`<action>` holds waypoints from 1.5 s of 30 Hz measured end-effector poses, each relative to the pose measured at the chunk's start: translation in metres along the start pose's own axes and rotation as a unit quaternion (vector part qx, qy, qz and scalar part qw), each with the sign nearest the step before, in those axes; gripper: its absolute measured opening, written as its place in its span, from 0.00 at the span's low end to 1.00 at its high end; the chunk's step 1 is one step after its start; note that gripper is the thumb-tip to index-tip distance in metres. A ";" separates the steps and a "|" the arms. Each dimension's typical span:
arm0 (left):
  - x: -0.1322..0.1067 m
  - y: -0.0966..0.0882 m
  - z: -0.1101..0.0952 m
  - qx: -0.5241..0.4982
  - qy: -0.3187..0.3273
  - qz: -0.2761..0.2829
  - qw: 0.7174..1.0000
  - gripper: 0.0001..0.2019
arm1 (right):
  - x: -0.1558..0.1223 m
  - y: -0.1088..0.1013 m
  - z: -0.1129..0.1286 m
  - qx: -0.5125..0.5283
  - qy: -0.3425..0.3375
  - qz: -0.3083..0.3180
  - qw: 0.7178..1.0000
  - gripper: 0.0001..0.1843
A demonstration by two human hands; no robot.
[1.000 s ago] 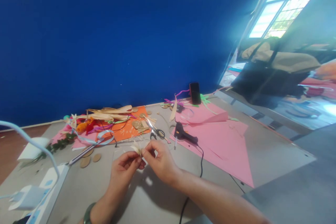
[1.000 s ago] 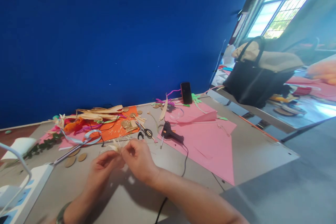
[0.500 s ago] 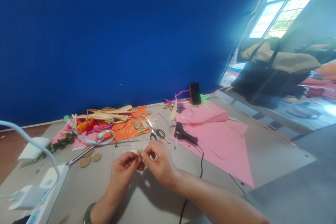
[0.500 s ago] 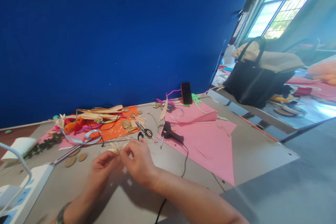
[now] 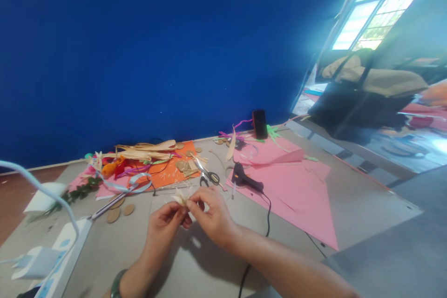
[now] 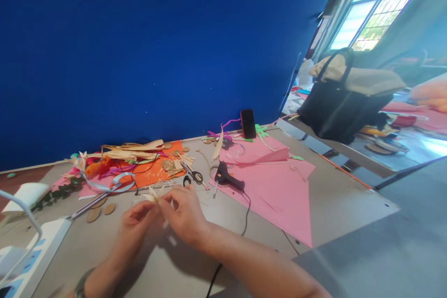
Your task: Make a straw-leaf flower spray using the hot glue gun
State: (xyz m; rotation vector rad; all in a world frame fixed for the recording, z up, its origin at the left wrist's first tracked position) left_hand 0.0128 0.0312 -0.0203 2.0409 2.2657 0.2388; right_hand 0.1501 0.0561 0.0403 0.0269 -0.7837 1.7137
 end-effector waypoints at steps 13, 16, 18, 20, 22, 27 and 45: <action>-0.002 -0.001 -0.009 0.022 0.026 -0.031 0.999 0.12 | -0.002 -0.003 0.003 -0.002 -0.022 -0.038 0.999 0.07; -0.002 0.000 -0.011 0.025 0.032 -0.028 0.999 0.12 | -0.002 -0.003 0.003 -0.006 -0.027 -0.033 0.999 0.07; -0.003 0.000 -0.013 0.026 0.034 -0.032 0.999 0.12 | -0.002 -0.003 0.003 -0.007 -0.030 -0.032 0.999 0.07; -0.004 0.001 -0.017 0.033 0.038 -0.034 0.998 0.12 | -0.003 -0.003 0.003 -0.008 -0.032 -0.030 0.999 0.07; -0.005 0.002 -0.020 0.042 0.044 -0.035 0.998 0.12 | -0.003 -0.002 0.004 -0.010 -0.033 -0.024 0.999 0.07; -0.004 0.003 -0.021 0.052 0.057 -0.038 0.996 0.12 | -0.003 -0.002 0.004 -0.005 -0.028 -0.028 0.999 0.07; -0.010 -0.006 -0.022 0.172 0.179 -0.035 0.968 0.09 | -0.007 -0.004 0.009 0.010 -0.055 -0.043 0.998 0.07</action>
Point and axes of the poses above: each hand's wrist, its own x-axis towards the middle knuckle, its own y-axis out of the palm, z = x × y, the point moved 5 cm from there along x, towards the middle knuckle, and after that the axes turned 3 degrees about y, right-handed, at the moved point
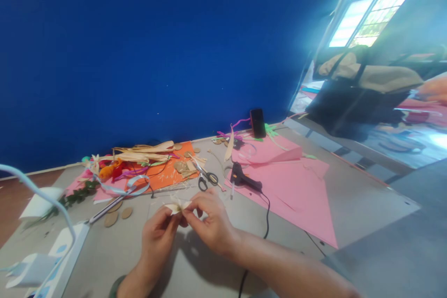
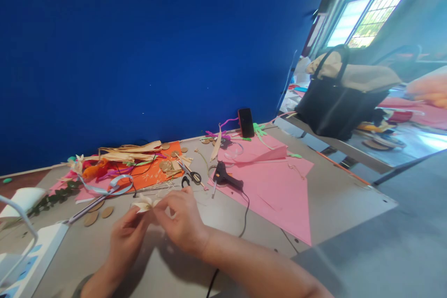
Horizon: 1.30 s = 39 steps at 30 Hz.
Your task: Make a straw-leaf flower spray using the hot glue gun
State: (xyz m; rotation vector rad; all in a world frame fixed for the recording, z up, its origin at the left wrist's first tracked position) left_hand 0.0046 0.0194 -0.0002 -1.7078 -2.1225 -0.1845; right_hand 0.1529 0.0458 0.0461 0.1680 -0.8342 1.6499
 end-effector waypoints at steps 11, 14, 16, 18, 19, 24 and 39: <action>0.002 0.001 -0.012 0.064 0.113 0.018 0.991 0.10 | -0.003 0.000 0.001 0.014 -0.036 -0.004 0.999 0.08; 0.002 0.001 -0.015 0.084 0.128 0.017 0.988 0.10 | -0.003 0.000 0.001 0.017 -0.045 -0.005 0.999 0.08; 0.002 0.001 -0.016 0.095 0.132 0.016 0.987 0.10 | -0.003 0.000 0.001 0.019 -0.045 -0.005 0.999 0.08; 0.002 0.000 -0.015 0.100 0.126 0.012 0.987 0.10 | -0.003 0.000 0.001 0.021 -0.041 -0.005 0.999 0.07; 0.001 0.000 -0.014 0.098 0.118 0.010 0.988 0.10 | -0.003 0.000 0.001 0.023 -0.039 -0.005 0.999 0.08; 0.000 0.002 -0.003 0.032 0.028 0.001 0.999 0.10 | -0.002 0.000 0.002 0.030 -0.042 -0.006 0.999 0.07; -0.001 0.005 0.009 -0.114 -0.112 -0.009 0.987 0.08 | -0.001 -0.002 -0.001 0.021 -0.040 -0.024 0.999 0.03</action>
Point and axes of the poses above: each hand's wrist, its own x-axis towards the middle knuckle, its own y-axis out of the palm, z = x × y, the point moved 5 cm from there along x, towards the middle knuckle, and after that the axes turned 3 degrees about y, right-handed, at the moved point
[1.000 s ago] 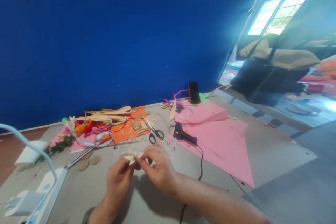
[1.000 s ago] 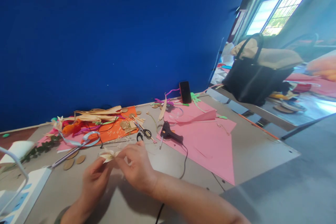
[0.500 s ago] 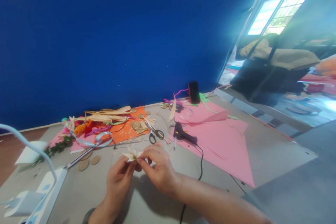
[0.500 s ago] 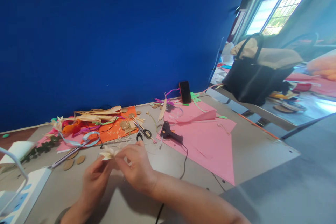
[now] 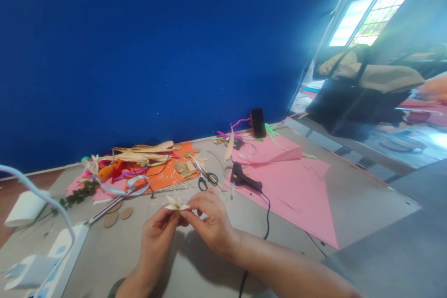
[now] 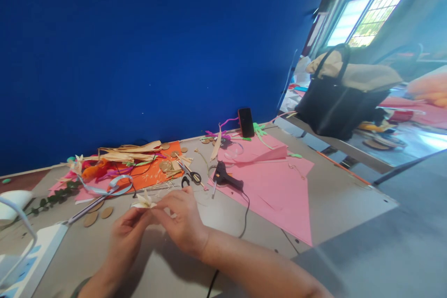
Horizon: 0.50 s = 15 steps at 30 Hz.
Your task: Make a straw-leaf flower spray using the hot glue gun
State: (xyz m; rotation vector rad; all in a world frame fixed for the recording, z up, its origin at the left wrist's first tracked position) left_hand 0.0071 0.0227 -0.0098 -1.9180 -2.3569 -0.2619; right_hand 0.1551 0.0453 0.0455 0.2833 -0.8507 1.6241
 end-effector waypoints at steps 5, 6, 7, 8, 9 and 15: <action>-0.002 0.000 0.000 0.018 0.035 0.004 0.999 0.06 | -0.001 0.001 -0.002 -0.002 0.003 -0.005 1.000 0.04; -0.002 0.000 -0.001 0.022 0.043 0.004 0.999 0.07 | -0.001 0.000 -0.002 -0.002 0.004 -0.008 1.000 0.04; -0.002 0.000 -0.001 0.025 0.050 0.004 0.998 0.07 | -0.001 0.000 -0.002 -0.002 0.006 -0.010 1.000 0.04; -0.002 0.001 -0.002 0.026 0.056 0.004 0.998 0.08 | 0.000 0.000 -0.003 -0.002 0.010 -0.011 1.000 0.04; -0.001 0.001 -0.003 0.025 0.060 0.005 0.998 0.08 | 0.000 0.000 -0.003 -0.001 0.017 -0.010 1.000 0.04; 0.001 0.003 -0.011 0.024 0.059 0.011 0.998 0.09 | 0.003 0.002 -0.009 0.039 0.061 0.015 0.997 0.05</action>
Point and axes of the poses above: each hand's wrist, its own x-axis towards the middle knuckle, its own y-axis out of the palm, z = x × y, the point moved 5 cm from there along x, towards the middle knuckle, and after that the axes turned 3 degrees about y, right-handed, at the moved point
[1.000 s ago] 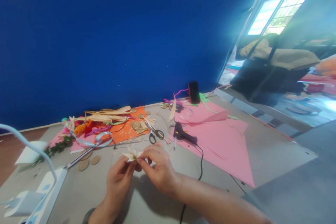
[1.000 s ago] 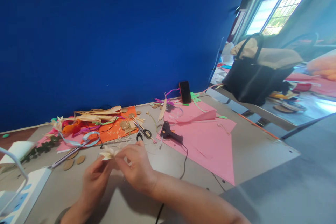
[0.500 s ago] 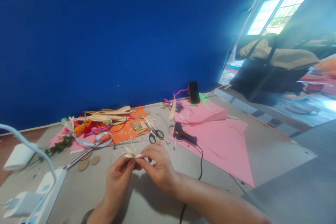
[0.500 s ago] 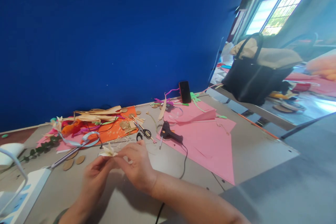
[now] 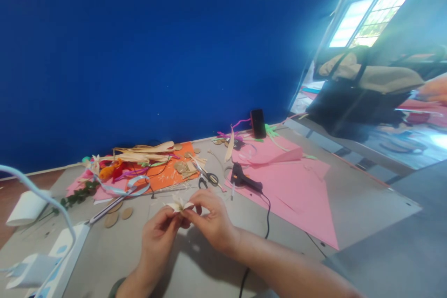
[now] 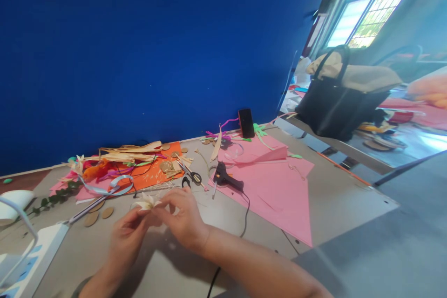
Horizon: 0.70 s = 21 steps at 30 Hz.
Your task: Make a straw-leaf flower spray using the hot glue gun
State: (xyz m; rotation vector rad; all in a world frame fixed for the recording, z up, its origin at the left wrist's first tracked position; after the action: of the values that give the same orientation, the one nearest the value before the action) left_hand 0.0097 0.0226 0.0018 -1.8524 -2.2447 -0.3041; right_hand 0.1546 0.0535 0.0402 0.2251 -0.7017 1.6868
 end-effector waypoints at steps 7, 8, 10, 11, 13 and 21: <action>0.002 0.004 -0.011 0.001 -0.004 0.021 1.000 0.10 | 0.002 -0.001 -0.003 0.038 0.000 0.007 0.999 0.03; 0.002 0.005 -0.012 -0.003 -0.006 0.024 1.000 0.10 | 0.002 -0.001 -0.004 0.033 -0.001 0.008 0.999 0.03; 0.003 0.006 -0.014 -0.010 -0.013 0.030 0.999 0.09 | 0.003 -0.001 -0.004 0.028 -0.002 0.008 1.000 0.05; 0.003 0.006 -0.014 -0.014 -0.017 0.030 0.999 0.09 | 0.003 -0.001 -0.004 0.028 -0.003 0.008 1.000 0.05; 0.004 0.006 -0.014 -0.023 -0.025 0.027 0.999 0.09 | 0.003 -0.001 -0.003 0.031 -0.010 0.004 0.999 0.05; 0.000 0.005 0.001 -0.061 -0.097 0.003 0.993 0.11 | -0.001 -0.001 -0.001 0.032 -0.034 -0.009 0.999 0.04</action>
State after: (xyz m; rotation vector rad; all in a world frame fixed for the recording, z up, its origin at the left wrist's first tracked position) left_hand 0.0150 0.0240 0.0014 -2.0303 -2.3961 -0.2775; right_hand 0.1558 0.0538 0.0390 0.3347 -0.6932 1.6918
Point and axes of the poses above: each hand's wrist, its own x-axis towards the middle knuckle, its own y-axis out of the palm, z = x × y, the point moved 5 cm from there along x, towards the middle knuckle, and after that the axes turned 3 degrees about y, right-handed, at the moved point
